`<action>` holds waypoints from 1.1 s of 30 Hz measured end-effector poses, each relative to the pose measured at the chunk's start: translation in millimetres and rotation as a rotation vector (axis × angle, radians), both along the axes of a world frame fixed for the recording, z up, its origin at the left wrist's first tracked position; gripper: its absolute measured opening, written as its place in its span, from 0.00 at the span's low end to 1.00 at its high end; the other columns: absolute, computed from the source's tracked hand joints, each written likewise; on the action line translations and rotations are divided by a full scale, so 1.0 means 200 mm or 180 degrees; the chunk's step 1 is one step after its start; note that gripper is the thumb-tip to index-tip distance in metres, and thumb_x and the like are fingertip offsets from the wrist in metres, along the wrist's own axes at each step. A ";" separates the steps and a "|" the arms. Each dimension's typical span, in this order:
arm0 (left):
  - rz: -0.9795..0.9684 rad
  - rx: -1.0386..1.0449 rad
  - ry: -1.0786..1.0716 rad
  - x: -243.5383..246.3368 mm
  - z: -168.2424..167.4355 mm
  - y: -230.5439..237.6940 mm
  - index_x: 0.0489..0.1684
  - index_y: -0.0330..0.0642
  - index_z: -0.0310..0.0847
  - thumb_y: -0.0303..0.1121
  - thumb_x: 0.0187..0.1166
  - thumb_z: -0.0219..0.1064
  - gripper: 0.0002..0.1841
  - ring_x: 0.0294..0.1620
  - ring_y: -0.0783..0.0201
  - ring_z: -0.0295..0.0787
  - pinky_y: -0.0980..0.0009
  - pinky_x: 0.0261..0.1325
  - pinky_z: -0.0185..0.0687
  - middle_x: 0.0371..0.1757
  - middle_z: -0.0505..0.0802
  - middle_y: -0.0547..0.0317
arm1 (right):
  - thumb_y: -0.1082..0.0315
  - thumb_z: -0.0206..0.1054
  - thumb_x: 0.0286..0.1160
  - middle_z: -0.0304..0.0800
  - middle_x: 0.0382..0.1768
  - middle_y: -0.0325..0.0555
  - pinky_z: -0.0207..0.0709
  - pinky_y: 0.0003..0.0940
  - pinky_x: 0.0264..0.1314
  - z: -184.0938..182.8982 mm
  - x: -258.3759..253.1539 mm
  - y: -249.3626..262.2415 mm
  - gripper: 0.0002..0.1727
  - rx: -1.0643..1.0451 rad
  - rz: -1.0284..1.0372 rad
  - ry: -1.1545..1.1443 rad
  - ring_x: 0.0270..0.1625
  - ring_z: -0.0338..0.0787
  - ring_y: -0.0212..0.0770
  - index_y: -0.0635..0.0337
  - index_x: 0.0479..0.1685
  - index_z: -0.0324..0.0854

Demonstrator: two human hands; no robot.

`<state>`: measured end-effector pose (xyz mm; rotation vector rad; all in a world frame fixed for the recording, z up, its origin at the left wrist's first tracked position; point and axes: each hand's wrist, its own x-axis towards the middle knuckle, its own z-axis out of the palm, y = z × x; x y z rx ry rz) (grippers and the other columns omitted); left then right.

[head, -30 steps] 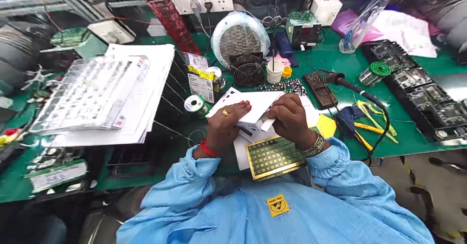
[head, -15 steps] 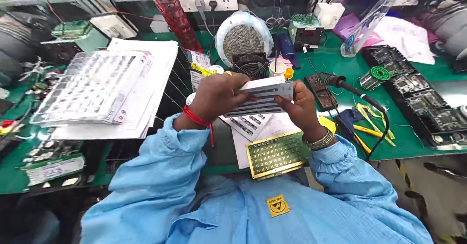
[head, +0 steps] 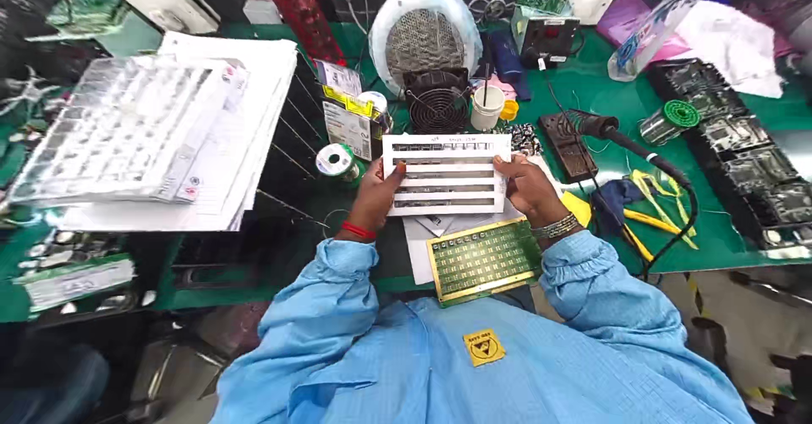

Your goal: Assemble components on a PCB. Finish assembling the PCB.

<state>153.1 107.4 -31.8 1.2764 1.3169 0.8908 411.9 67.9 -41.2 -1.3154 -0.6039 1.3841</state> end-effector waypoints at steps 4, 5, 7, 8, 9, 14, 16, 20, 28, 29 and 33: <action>0.0037 -0.0064 0.0128 -0.02 -0.03 0.02 0.77 0.37 0.68 0.37 0.89 0.59 0.22 0.45 0.65 0.89 0.63 0.53 0.86 0.53 0.89 0.48 | 0.66 0.63 0.85 0.92 0.41 0.43 0.87 0.31 0.43 0.00 -0.04 0.00 0.13 -0.0087 0.0122 -0.0435 0.39 0.92 0.33 0.62 0.61 0.78; 0.0043 -0.0080 0.0128 -0.02 -0.03 0.02 0.76 0.37 0.69 0.37 0.89 0.60 0.21 0.44 0.67 0.88 0.65 0.51 0.86 0.52 0.90 0.50 | 0.66 0.65 0.84 0.92 0.40 0.42 0.86 0.30 0.43 -0.01 -0.04 -0.01 0.12 -0.0060 0.0156 -0.0594 0.38 0.91 0.32 0.62 0.58 0.79; 0.0062 -0.0103 0.0097 -0.03 -0.04 0.03 0.75 0.38 0.70 0.37 0.89 0.60 0.20 0.43 0.68 0.88 0.66 0.51 0.86 0.50 0.90 0.52 | 0.65 0.67 0.83 0.92 0.39 0.44 0.86 0.31 0.43 -0.02 -0.04 0.00 0.12 -0.0019 0.0200 -0.0754 0.37 0.91 0.33 0.64 0.55 0.80; 0.0064 -0.0116 0.0075 -0.04 -0.04 0.03 0.74 0.38 0.70 0.36 0.89 0.60 0.20 0.43 0.69 0.88 0.67 0.51 0.86 0.50 0.89 0.53 | 0.65 0.68 0.82 0.92 0.38 0.44 0.86 0.31 0.41 -0.03 -0.03 0.00 0.11 -0.0003 0.0190 -0.0794 0.35 0.91 0.32 0.64 0.52 0.79; 0.0058 -0.0114 0.0072 -0.04 -0.05 0.03 0.74 0.38 0.70 0.36 0.89 0.59 0.20 0.42 0.70 0.88 0.68 0.50 0.86 0.50 0.89 0.54 | 0.66 0.67 0.83 0.90 0.37 0.43 0.86 0.30 0.39 -0.03 -0.03 0.00 0.10 0.0019 0.0166 -0.0790 0.34 0.90 0.32 0.64 0.51 0.78; 0.0006 -0.0196 0.0125 -0.06 -0.06 0.04 0.76 0.40 0.70 0.36 0.89 0.60 0.20 0.42 0.72 0.89 0.70 0.49 0.86 0.50 0.90 0.55 | 0.70 0.65 0.84 0.88 0.39 0.41 0.86 0.29 0.40 -0.01 -0.03 0.02 0.10 -0.0016 -0.0094 -0.0439 0.35 0.89 0.32 0.62 0.58 0.79; -0.0028 -0.0180 0.0123 -0.08 -0.06 0.04 0.75 0.39 0.70 0.34 0.88 0.61 0.20 0.42 0.72 0.89 0.71 0.49 0.86 0.50 0.90 0.55 | 0.69 0.66 0.82 0.88 0.35 0.42 0.85 0.30 0.37 -0.03 -0.02 0.04 0.07 -0.0094 -0.0231 -0.0274 0.32 0.87 0.33 0.61 0.51 0.78; 0.0037 -0.0065 0.0117 -0.08 -0.08 0.03 0.73 0.36 0.71 0.32 0.86 0.63 0.20 0.41 0.73 0.90 0.72 0.49 0.87 0.49 0.90 0.55 | 0.68 0.73 0.74 0.82 0.27 0.41 0.79 0.31 0.31 -0.08 -0.02 0.03 0.10 0.0264 -0.0170 -0.1377 0.25 0.81 0.32 0.62 0.37 0.76; 0.0235 -0.0071 0.0268 -0.08 -0.09 0.02 0.69 0.36 0.74 0.35 0.86 0.63 0.18 0.40 0.72 0.88 0.70 0.49 0.85 0.47 0.90 0.55 | 0.67 0.66 0.83 0.87 0.37 0.46 0.86 0.33 0.39 0.04 -0.03 -0.05 0.15 -0.0106 0.0613 -0.1196 0.34 0.88 0.34 0.67 0.60 0.75; 0.0301 -0.0104 0.0234 -0.08 -0.08 0.02 0.68 0.37 0.73 0.36 0.87 0.63 0.18 0.39 0.74 0.88 0.72 0.47 0.86 0.46 0.89 0.58 | 0.70 0.67 0.82 0.86 0.37 0.43 0.84 0.32 0.40 0.05 -0.03 -0.09 0.17 -0.0106 0.0811 -0.1087 0.34 0.87 0.33 0.67 0.63 0.73; 0.0293 -0.0134 0.0152 -0.10 -0.08 0.02 0.69 0.37 0.73 0.36 0.87 0.63 0.18 0.40 0.74 0.88 0.72 0.47 0.85 0.47 0.89 0.58 | 0.78 0.70 0.74 0.85 0.30 0.39 0.86 0.27 0.38 -0.02 -0.05 -0.16 0.11 0.0064 0.0767 -0.0823 0.30 0.88 0.30 0.65 0.49 0.75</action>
